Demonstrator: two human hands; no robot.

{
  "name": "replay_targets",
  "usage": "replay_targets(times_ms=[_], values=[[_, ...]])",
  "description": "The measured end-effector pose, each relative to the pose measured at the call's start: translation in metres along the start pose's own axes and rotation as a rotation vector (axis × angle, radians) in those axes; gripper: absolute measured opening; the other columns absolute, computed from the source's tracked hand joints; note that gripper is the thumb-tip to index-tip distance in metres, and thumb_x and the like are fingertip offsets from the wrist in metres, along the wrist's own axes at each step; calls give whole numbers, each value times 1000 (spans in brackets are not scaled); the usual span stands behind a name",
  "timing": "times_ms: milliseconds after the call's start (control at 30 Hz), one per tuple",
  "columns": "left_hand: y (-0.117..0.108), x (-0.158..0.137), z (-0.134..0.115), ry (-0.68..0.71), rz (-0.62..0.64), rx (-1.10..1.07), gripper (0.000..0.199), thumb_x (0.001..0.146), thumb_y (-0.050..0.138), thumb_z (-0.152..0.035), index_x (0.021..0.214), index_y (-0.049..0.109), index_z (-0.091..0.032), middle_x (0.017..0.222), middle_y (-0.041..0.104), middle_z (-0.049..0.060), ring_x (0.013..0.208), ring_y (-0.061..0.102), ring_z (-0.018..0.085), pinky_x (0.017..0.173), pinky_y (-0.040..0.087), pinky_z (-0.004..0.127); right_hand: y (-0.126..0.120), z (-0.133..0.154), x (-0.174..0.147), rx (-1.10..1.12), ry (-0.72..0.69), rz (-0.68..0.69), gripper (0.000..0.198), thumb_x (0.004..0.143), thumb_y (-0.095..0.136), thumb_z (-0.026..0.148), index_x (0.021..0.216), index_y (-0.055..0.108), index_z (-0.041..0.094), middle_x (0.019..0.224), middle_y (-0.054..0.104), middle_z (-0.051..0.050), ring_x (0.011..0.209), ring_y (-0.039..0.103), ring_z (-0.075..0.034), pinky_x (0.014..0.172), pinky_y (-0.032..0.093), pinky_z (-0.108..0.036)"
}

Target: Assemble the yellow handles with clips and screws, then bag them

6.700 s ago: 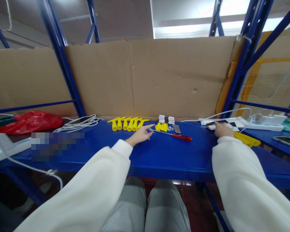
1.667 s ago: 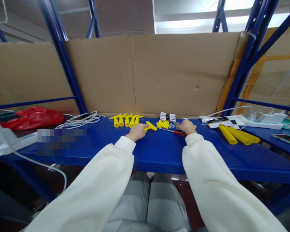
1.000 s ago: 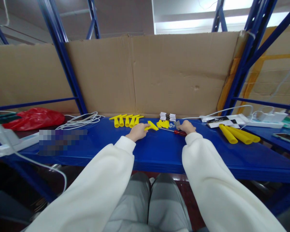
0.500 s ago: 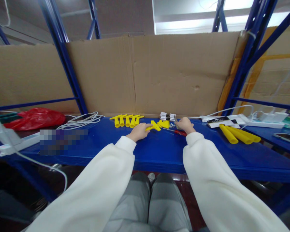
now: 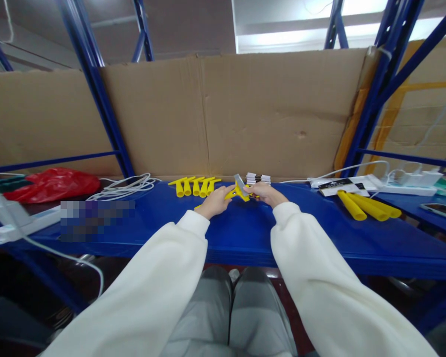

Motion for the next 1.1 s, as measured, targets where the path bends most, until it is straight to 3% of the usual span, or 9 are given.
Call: replay_targets(times_ms=[300,633,1100], values=[[-1,0,0,-10,-5,-33,60,91,55,-13,149,44,-22,130,61,14,120,60,25,101,47,35,6,-7,-14,48,60,20,25,82,71,22,65,52,17,51,46,5,45,38,-5,42,28,-18],[3,1,5,-13,-9,-32,62,90,56,-12,150,42,-20,127,61,14,121,59,25,101,46,33,10,-5,-25,-57,89,9,20,89,57,13,71,53,17,48,46,6,42,40,-6,41,28,-17],[6,-9,-13,62,138,163,58,96,43,-16,152,40,-33,116,58,11,103,66,24,91,49,32,13,-1,-29,-270,42,15,21,84,56,12,64,55,17,41,47,5,38,38,-6,38,28,-18]])
Point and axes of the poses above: each hand's wrist, its own x-axis towards the middle knuckle, its own y-axis out of the palm, z = x × y, the point moved 9 cm from there along x, towards the middle knuckle
